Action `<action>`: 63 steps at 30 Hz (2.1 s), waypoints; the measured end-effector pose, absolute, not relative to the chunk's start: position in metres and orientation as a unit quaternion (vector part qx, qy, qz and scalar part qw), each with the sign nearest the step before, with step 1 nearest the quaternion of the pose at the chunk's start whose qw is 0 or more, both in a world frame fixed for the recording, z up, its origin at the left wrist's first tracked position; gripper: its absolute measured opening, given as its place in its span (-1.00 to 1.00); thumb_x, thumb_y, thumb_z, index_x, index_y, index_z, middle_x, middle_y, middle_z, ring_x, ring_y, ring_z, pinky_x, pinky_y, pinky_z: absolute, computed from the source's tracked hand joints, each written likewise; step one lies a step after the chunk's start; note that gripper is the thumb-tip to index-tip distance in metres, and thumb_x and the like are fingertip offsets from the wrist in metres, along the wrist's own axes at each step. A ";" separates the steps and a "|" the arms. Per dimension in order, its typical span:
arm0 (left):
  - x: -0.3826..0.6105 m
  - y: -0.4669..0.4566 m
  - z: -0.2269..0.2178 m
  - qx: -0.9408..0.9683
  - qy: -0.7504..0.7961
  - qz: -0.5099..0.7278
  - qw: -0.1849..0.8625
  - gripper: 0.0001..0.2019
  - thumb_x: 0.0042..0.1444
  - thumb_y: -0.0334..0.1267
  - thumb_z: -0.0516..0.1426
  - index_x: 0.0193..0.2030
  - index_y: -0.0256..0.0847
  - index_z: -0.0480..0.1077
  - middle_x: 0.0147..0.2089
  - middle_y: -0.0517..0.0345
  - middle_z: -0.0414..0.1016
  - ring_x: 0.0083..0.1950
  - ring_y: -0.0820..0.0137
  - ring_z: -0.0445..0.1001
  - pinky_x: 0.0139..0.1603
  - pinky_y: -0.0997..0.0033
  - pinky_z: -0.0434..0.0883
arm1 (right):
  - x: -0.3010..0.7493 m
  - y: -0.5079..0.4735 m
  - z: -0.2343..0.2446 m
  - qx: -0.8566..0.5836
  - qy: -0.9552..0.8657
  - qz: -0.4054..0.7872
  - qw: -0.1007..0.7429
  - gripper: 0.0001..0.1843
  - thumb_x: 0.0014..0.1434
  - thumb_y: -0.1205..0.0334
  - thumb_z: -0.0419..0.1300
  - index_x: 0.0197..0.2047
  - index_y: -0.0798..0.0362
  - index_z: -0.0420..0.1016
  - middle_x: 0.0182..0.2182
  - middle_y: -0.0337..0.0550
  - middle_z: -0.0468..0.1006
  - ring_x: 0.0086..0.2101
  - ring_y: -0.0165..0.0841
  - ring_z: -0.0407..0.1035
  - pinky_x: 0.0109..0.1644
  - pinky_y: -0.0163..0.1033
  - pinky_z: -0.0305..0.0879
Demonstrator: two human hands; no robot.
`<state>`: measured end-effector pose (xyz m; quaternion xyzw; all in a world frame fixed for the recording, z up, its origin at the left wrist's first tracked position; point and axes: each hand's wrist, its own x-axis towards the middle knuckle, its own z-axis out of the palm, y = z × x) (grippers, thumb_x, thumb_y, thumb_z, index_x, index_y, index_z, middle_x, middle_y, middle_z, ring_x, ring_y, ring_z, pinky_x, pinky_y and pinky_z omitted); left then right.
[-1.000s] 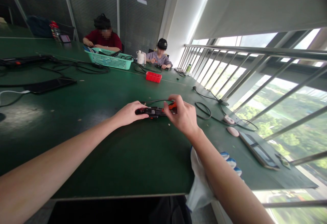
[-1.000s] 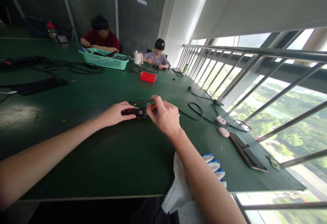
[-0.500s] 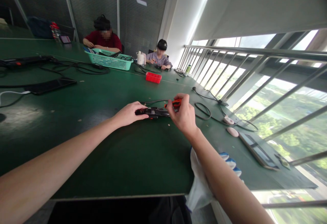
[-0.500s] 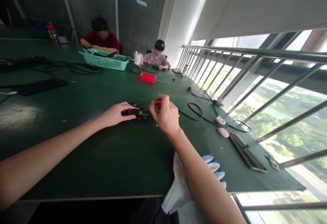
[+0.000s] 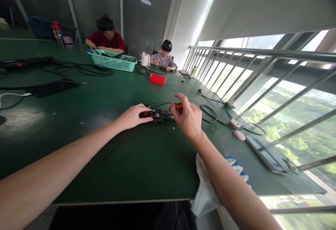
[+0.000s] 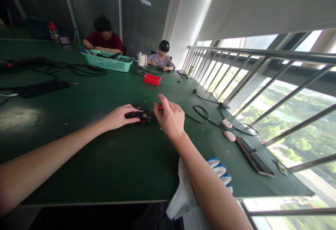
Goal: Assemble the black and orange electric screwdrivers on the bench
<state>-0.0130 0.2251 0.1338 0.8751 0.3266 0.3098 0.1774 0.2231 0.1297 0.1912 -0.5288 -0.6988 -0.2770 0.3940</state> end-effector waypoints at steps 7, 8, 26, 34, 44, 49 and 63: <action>-0.014 0.225 0.133 0.878 0.321 0.309 0.177 -0.53 0.19 0.13 0.20 0.10 -0.11 0.53 0.02 0.03 0.49 -0.03 0.18 0.52 0.05 0.23 0.42 | 0.221 0.129 0.188 -0.535 -0.693 -0.214 0.434 -0.71 0.26 0.12 0.16 0.00 0.01 0.27 -0.38 -0.23 0.56 -0.39 -0.30 0.49 -0.29 -0.25 0.37; -0.014 0.226 0.133 0.877 0.321 0.309 0.177 -0.53 0.18 0.13 0.21 0.10 -0.11 0.53 0.02 0.03 0.49 -0.03 0.18 0.52 0.05 0.23 0.42 | 0.221 0.128 0.187 -0.533 -0.691 -0.201 0.445 -0.75 0.28 0.10 0.15 -0.04 0.00 0.27 -0.41 -0.26 0.54 -0.42 -0.33 0.48 -0.33 -0.27 0.35; -0.015 0.231 0.127 0.880 0.313 0.313 0.172 -0.53 0.18 0.14 0.22 0.11 -0.08 0.52 -0.01 0.07 0.49 -0.02 0.21 0.52 0.04 0.26 0.41 | 0.197 0.126 0.174 -0.444 -0.776 -0.147 0.423 -0.70 0.30 0.13 0.18 0.03 0.00 0.23 -0.17 -0.08 0.54 -0.23 -0.28 0.51 -0.16 -0.19 0.46; -0.014 0.228 0.130 0.880 0.313 0.313 0.174 -0.55 0.18 0.13 0.21 0.09 -0.08 0.53 -0.03 0.06 0.49 -0.02 0.20 0.52 0.05 0.25 0.41 | 0.199 0.121 0.185 -0.436 -0.791 -0.126 0.410 -0.75 0.33 0.16 0.13 0.05 -0.03 0.29 -0.16 -0.10 0.55 -0.18 -0.27 0.49 -0.05 -0.17 0.43; -0.012 0.224 0.136 0.878 0.324 0.306 0.177 -0.51 0.17 0.16 0.21 0.09 -0.13 0.53 -0.03 0.04 0.49 -0.06 0.19 0.53 0.01 0.23 0.42 | 0.236 0.124 0.193 -0.493 -0.726 -0.185 0.443 -0.77 0.19 0.13 0.18 -0.12 -0.04 0.26 -0.39 -0.28 0.46 -0.41 -0.34 0.41 -0.29 -0.25 0.34; -0.012 0.225 0.136 0.877 0.327 0.303 0.179 -0.51 0.17 0.16 0.20 0.10 -0.10 0.53 -0.02 0.05 0.49 -0.07 0.20 0.52 0.00 0.24 0.41 | 0.233 0.125 0.195 -0.485 -0.749 -0.196 0.406 -0.80 0.19 0.16 0.17 -0.13 -0.02 0.28 -0.37 -0.24 0.47 -0.39 -0.34 0.40 -0.27 -0.26 0.31; -0.013 0.226 0.135 0.877 0.329 0.306 0.172 -0.49 0.17 0.19 0.19 0.10 -0.09 0.54 -0.04 0.04 0.49 -0.08 0.18 0.53 0.00 0.22 0.43 | 0.228 0.125 0.194 -0.537 -0.710 -0.151 0.430 -0.71 0.29 0.06 0.13 -0.01 -0.01 0.23 -0.47 -0.30 0.47 -0.51 -0.33 0.42 -0.42 -0.28 0.28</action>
